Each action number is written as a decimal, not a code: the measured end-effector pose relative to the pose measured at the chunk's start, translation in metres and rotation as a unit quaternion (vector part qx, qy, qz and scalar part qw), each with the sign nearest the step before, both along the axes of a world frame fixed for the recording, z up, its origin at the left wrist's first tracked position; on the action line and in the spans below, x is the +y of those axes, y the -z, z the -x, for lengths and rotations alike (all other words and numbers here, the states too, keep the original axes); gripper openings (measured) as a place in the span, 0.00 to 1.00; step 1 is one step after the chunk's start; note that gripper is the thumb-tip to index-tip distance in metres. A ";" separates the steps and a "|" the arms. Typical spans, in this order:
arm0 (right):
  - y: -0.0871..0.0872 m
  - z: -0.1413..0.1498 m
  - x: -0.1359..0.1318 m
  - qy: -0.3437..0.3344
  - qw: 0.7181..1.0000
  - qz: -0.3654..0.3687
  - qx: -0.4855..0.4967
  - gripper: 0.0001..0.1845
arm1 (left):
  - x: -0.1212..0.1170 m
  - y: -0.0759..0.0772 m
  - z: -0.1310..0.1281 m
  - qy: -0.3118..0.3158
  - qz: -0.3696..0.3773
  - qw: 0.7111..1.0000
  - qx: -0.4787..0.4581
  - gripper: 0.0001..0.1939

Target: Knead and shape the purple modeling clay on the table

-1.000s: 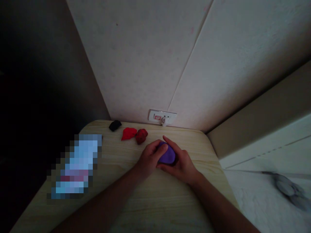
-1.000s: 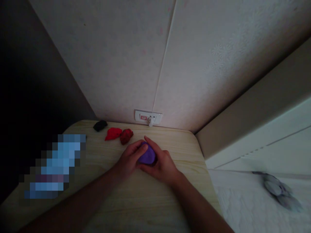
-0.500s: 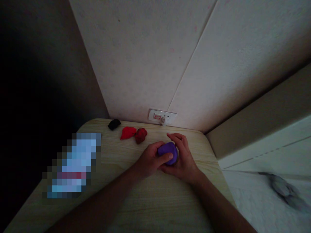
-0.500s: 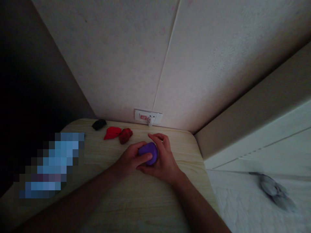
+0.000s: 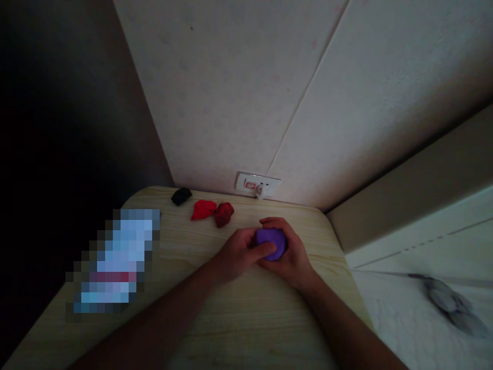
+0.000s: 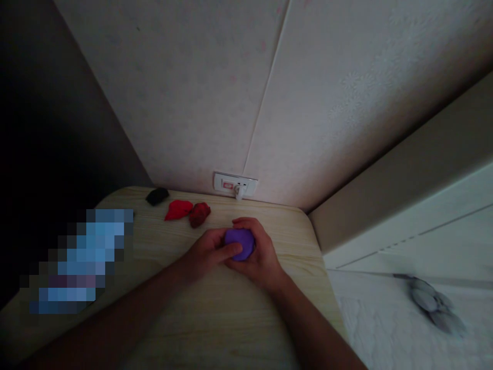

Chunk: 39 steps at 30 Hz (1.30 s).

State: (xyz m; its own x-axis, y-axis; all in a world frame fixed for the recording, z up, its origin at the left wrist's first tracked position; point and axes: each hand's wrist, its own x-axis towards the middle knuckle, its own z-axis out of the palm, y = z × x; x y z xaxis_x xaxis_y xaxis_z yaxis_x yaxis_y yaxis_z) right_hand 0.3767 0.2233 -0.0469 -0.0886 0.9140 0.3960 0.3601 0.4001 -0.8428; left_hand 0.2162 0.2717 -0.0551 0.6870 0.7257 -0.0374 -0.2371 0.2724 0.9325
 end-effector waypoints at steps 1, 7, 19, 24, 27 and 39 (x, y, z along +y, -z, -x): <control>0.001 0.000 0.000 0.003 1.000 0.004 -0.001 0.31 | 0.000 0.001 0.000 0.003 -0.002 1.000 -0.005 0.16; 0.006 0.002 0.001 0.053 0.998 0.010 0.010 0.31 | 0.001 0.013 -0.003 -0.027 0.041 0.998 -0.040 0.19; 0.007 -0.001 -0.002 0.109 0.990 -0.042 -0.078 0.31 | -0.001 0.014 -0.007 -0.054 0.083 0.992 -0.077 0.19; 0.006 -0.007 -0.001 0.074 0.995 -0.045 -0.045 0.34 | 0.002 0.012 -0.006 -0.071 0.005 0.997 -0.044 0.17; 0.003 -0.009 0.000 0.069 0.996 -0.058 -0.004 0.21 | 0.001 0.008 -0.005 -0.070 -0.004 0.997 -0.043 0.16; 0.000 -0.002 0.001 0.097 0.988 0.026 0.117 0.08 | -0.001 0.001 -0.003 -0.204 -0.106 0.973 0.022 0.14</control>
State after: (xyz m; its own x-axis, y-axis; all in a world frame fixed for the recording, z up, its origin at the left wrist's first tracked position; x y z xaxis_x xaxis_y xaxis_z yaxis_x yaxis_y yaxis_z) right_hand 0.3785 0.2246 -0.0466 0.1775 0.9243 0.3379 0.2192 0.2976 -0.9292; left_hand 0.2187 0.2709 -0.0564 0.3419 0.9321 0.1195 -0.2431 -0.0351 0.9694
